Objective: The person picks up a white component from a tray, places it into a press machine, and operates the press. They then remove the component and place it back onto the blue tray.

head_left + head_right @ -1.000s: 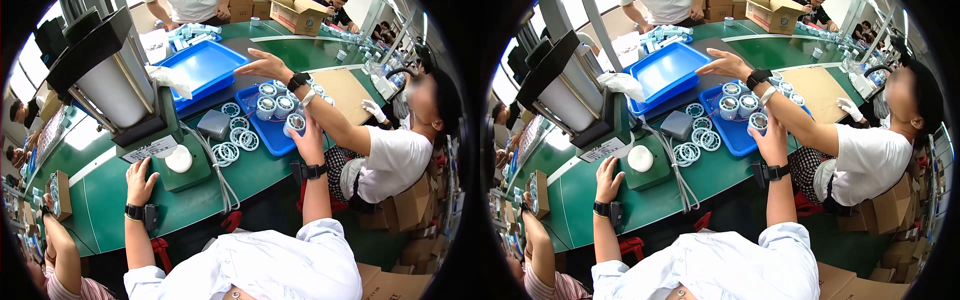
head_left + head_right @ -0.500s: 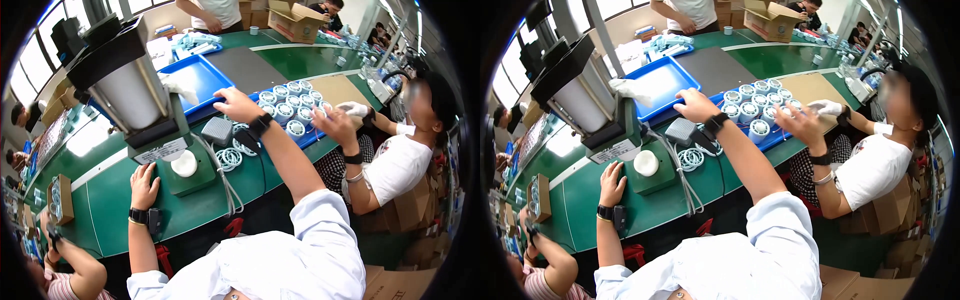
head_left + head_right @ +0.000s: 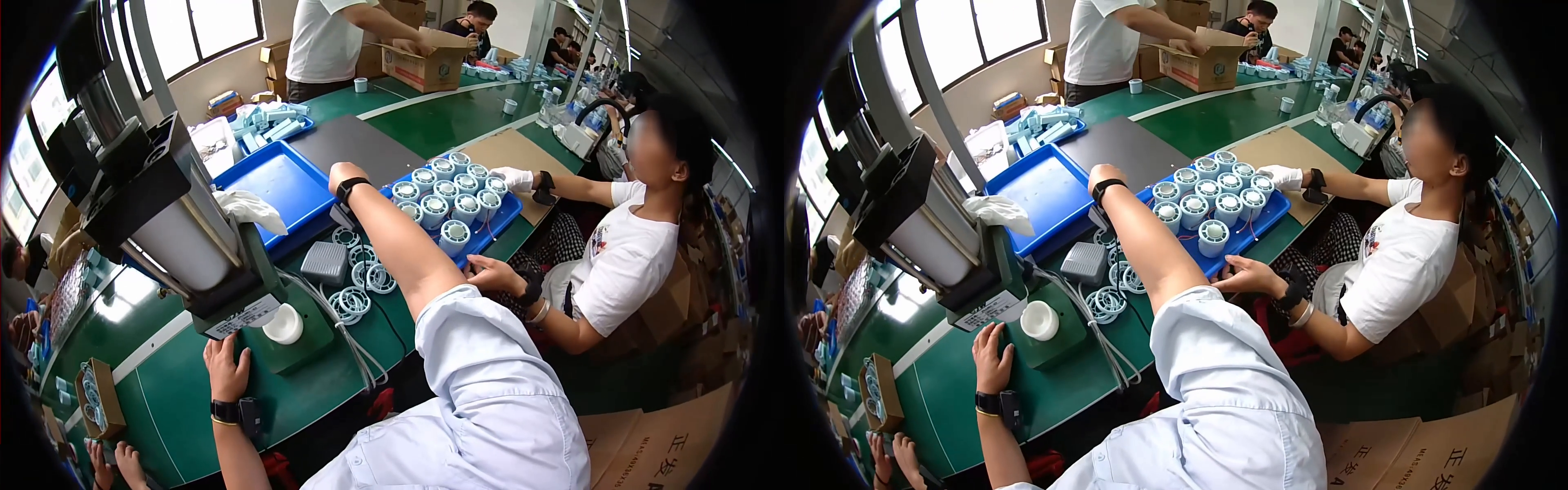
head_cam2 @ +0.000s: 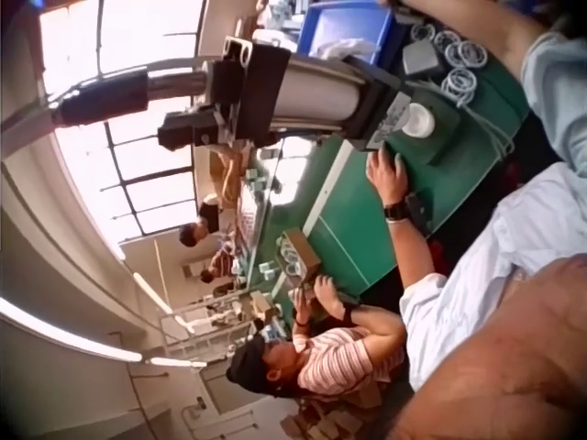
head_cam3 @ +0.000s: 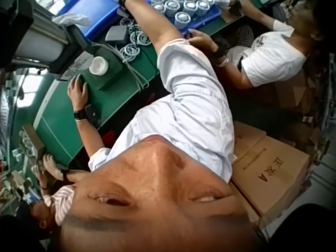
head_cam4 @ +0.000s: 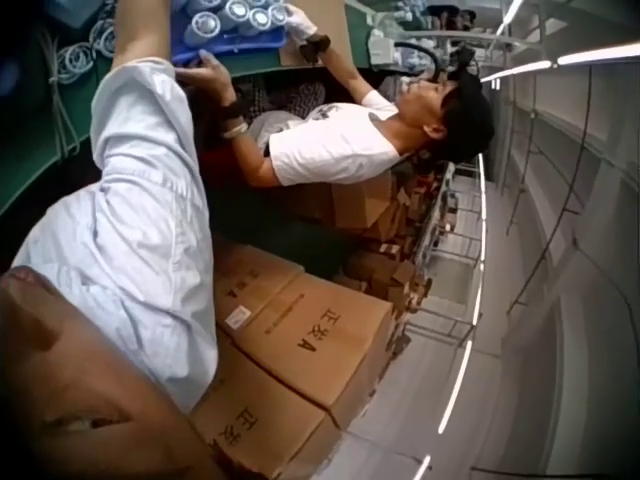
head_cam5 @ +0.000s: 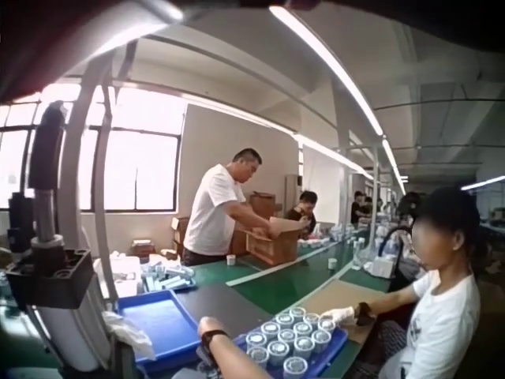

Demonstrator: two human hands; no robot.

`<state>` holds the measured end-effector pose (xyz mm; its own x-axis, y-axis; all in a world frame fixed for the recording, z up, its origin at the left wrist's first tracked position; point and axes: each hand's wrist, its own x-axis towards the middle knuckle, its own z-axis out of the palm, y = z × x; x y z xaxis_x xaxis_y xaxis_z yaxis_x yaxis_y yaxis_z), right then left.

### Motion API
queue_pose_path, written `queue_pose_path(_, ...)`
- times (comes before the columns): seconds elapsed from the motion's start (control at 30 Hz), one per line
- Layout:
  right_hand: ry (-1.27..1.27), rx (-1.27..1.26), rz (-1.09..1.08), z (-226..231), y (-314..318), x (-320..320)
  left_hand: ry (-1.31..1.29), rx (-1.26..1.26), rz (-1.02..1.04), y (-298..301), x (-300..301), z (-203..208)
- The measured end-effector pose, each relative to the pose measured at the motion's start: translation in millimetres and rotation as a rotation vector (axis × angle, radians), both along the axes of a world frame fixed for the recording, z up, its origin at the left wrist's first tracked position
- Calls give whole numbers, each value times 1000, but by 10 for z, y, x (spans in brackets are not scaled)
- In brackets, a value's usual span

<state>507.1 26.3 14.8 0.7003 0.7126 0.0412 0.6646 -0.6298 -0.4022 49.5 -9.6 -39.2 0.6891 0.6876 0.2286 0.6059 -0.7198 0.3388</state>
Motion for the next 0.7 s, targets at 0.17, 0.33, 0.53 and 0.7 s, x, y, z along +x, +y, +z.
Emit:
queue_pose_path(0.17, -58, 31, -18, 136, 36, -78, -17, 16, 17, 37, -10, -44)
queue_pose_path(0.33, 428, 204, 211, 522, -171, 48, -27, 22, 8, 53, -29, -75)
queue_pose_path(0.53, 879, 652, 263, 709, -777, -258, -24, -4, 5, 162, -90, -195)
queue_pose_path(0.7, 1054, 1030, 232, 738, -1880, -170, -28, -10, -1, 62, -41, -51)
